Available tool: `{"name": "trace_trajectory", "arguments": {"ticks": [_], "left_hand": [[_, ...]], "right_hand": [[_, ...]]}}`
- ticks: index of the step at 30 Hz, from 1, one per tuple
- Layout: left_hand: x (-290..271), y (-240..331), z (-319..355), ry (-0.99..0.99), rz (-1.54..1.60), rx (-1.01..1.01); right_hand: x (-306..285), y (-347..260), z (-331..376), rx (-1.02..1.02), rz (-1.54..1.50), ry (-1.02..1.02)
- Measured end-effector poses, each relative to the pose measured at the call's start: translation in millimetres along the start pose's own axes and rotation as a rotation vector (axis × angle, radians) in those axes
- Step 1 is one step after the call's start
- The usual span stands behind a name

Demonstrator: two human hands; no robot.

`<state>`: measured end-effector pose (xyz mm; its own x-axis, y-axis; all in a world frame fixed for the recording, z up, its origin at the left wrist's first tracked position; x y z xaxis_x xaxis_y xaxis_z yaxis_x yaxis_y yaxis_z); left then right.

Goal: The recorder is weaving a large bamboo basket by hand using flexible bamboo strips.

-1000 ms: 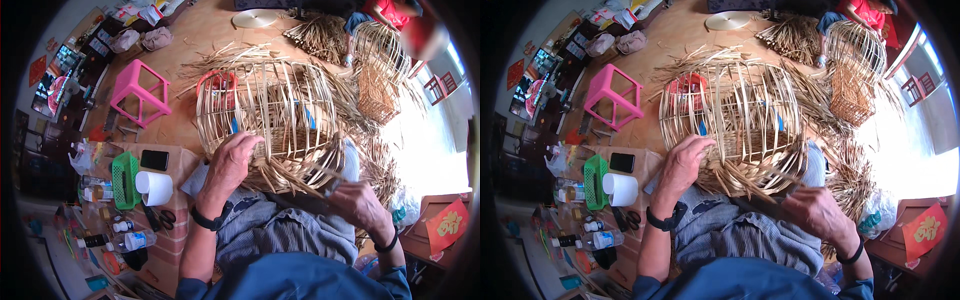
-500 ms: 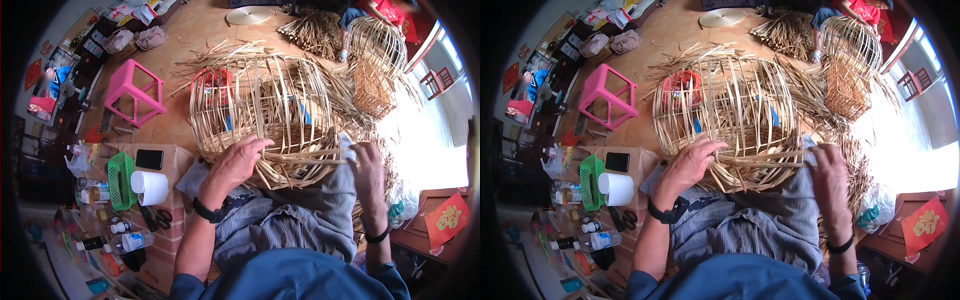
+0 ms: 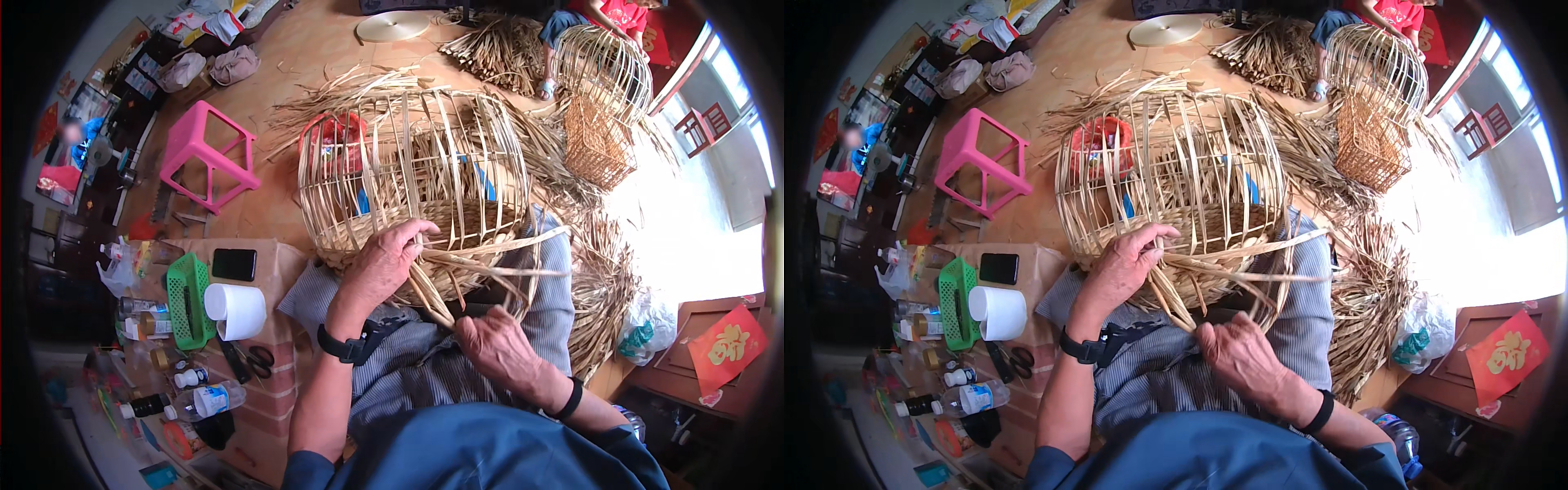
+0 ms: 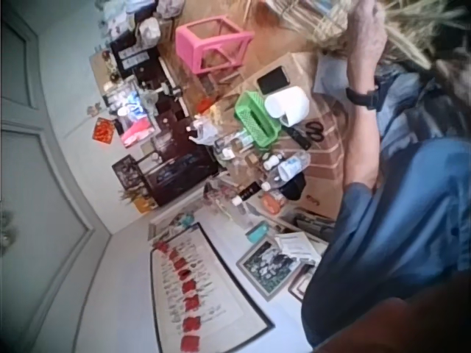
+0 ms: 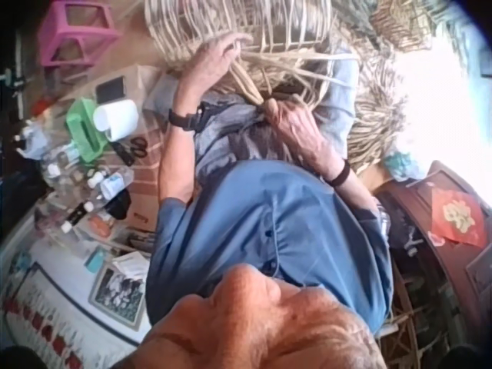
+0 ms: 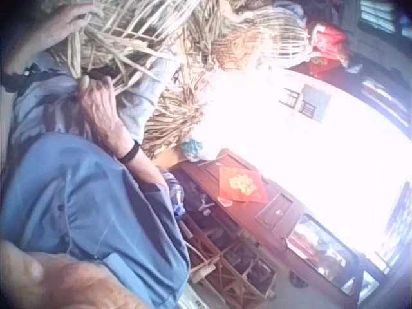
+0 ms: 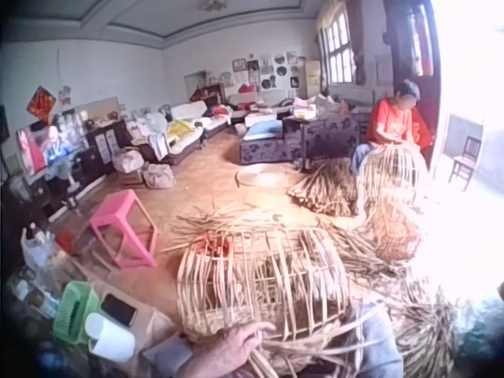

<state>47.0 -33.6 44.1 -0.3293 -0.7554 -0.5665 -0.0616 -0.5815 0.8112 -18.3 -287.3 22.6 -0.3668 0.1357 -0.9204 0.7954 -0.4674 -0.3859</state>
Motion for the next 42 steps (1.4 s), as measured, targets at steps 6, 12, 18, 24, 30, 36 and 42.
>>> {"name": "trace_trajectory", "arguments": {"ticks": [6,12,18,24,30,36,42], "left_hand": [[0.5,-1.9,-2.3,-0.037,0.101,-0.067],[-2.0,0.6,-2.1,-0.020,0.085,-0.007],[-5.6,-2.5,-5.0,-0.021,0.033,-0.002],[-0.7,-5.8,-6.2,0.016,-0.144,0.090],[-4.7,-6.0,-10.1,-0.055,-0.156,0.053],[-12.5,-0.9,-12.9,-0.232,-0.148,-0.129],[-12.7,0.3,-8.3,-0.214,-0.033,-0.114]], "right_hand": [[-42.2,-24.7,9.3,0.014,-0.143,-0.046],[-56.2,7.0,-57.6,0.203,0.029,0.340],[-35.5,31.7,-99.9,0.111,0.031,0.147],[-55.1,50.9,-99.1,-0.018,0.269,0.079],[-45.2,58.1,-75.1,-0.045,0.278,0.118],[-35.6,62.6,-36.3,-0.087,0.205,0.073],[-16.6,14.1,-41.5,-0.116,0.178,0.131]]}}
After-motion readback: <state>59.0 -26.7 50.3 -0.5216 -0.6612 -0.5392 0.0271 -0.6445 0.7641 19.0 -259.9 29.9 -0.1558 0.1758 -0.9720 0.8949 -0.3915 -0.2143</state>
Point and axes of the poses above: each hand's wrist, its own z-axis away from the middle knuckle, its own x-axis out of the palm, y = z × x, the point moved 2 cm from there along -z, towards the middle knuckle, and after that the axes turned 11 degrees about -y, right-handed, at the moved point
